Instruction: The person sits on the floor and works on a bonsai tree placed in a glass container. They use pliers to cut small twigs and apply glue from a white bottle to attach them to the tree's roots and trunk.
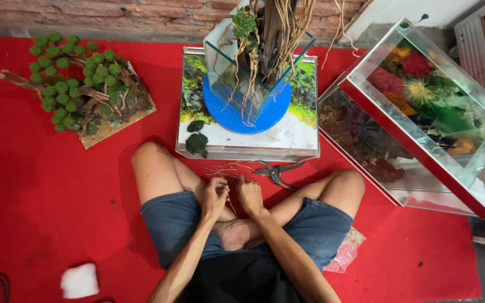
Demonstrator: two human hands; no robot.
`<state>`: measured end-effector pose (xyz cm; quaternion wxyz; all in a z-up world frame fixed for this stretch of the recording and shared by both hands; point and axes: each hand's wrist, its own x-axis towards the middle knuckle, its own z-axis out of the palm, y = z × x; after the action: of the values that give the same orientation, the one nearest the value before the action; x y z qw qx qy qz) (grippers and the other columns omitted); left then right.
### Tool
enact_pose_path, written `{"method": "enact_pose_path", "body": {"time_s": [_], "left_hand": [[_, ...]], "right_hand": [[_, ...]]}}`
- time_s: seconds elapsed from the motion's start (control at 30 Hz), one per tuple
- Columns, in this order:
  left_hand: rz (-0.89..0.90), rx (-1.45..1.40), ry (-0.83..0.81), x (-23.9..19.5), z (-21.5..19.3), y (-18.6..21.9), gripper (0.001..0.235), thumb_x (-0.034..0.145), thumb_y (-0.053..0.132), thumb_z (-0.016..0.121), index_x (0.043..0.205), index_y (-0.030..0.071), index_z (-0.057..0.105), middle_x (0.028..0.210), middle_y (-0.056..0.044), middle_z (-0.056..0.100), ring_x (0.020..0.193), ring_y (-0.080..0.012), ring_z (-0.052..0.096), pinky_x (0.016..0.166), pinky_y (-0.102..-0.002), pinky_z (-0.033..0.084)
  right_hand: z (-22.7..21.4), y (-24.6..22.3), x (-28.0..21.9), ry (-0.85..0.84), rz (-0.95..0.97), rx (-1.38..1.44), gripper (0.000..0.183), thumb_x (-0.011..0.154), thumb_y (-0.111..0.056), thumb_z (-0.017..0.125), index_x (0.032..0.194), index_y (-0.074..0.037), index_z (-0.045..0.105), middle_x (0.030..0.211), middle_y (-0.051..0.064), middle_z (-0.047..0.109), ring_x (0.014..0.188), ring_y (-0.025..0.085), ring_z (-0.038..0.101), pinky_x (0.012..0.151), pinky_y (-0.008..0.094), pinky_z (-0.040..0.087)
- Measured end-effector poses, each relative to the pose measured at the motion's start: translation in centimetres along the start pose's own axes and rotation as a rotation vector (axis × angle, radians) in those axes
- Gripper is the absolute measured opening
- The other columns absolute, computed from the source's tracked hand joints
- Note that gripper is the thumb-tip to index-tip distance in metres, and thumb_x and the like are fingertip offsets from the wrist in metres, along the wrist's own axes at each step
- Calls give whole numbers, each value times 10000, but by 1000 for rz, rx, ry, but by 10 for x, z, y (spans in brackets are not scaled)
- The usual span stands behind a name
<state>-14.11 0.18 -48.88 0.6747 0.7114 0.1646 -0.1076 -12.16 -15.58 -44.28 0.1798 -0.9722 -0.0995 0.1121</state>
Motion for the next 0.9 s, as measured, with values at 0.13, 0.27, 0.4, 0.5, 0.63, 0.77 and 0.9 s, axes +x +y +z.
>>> {"method": "enact_pose_path", "body": {"time_s": [0.13,0.27,0.4,0.5,0.63,0.77,0.9], "left_hand": [[1,179,14,16,5,-12,174,981,16,668,1154,25,653,943,-184,767,664,-196,730,508,-246,631],[31,499,-30,17,19,16,177,979,138,728,1122,36,749,983,-207,799,802,-303,773,642,-387,639],[117,709,-164,4,28,30,310,1000,203,690,1288,89,708,1118,-113,817,1118,-300,767,992,-446,598],[149,774,-162,0,41,31,306,1007,174,671,1299,82,691,1130,-155,807,1107,-340,764,953,-477,614],[266,669,-266,-30,90,98,276,987,62,674,1261,41,698,1146,-231,771,1100,-432,738,893,-463,626],[468,560,-476,-72,156,147,209,991,83,675,1194,87,726,1061,-160,763,1046,-382,750,869,-453,627],[748,595,-732,-104,208,154,221,996,127,666,1210,145,717,1005,-52,748,1015,-248,746,905,-361,600]], "right_hand": [[-10,14,-6,0,99,130,230,1025,-235,571,1167,-103,694,806,193,766,784,452,776,711,593,596],[-30,45,-31,126,196,285,157,977,-234,655,1082,-143,728,826,181,772,824,455,769,737,574,603],[-75,67,-80,337,353,439,129,1006,-275,673,1019,-172,750,814,142,777,830,417,766,709,515,607],[-91,88,-126,455,440,467,126,997,-279,687,985,-195,780,760,129,768,801,413,762,679,493,606],[-104,88,-178,612,583,657,118,1001,-191,688,959,-189,799,688,47,783,696,281,785,625,371,606],[-87,110,-225,876,802,673,150,1053,-193,691,958,-155,802,652,88,739,626,208,712,587,350,569],[-72,131,-266,1146,1133,786,246,1079,-179,651,889,-56,747,616,111,630,550,173,572,507,321,465]]}}
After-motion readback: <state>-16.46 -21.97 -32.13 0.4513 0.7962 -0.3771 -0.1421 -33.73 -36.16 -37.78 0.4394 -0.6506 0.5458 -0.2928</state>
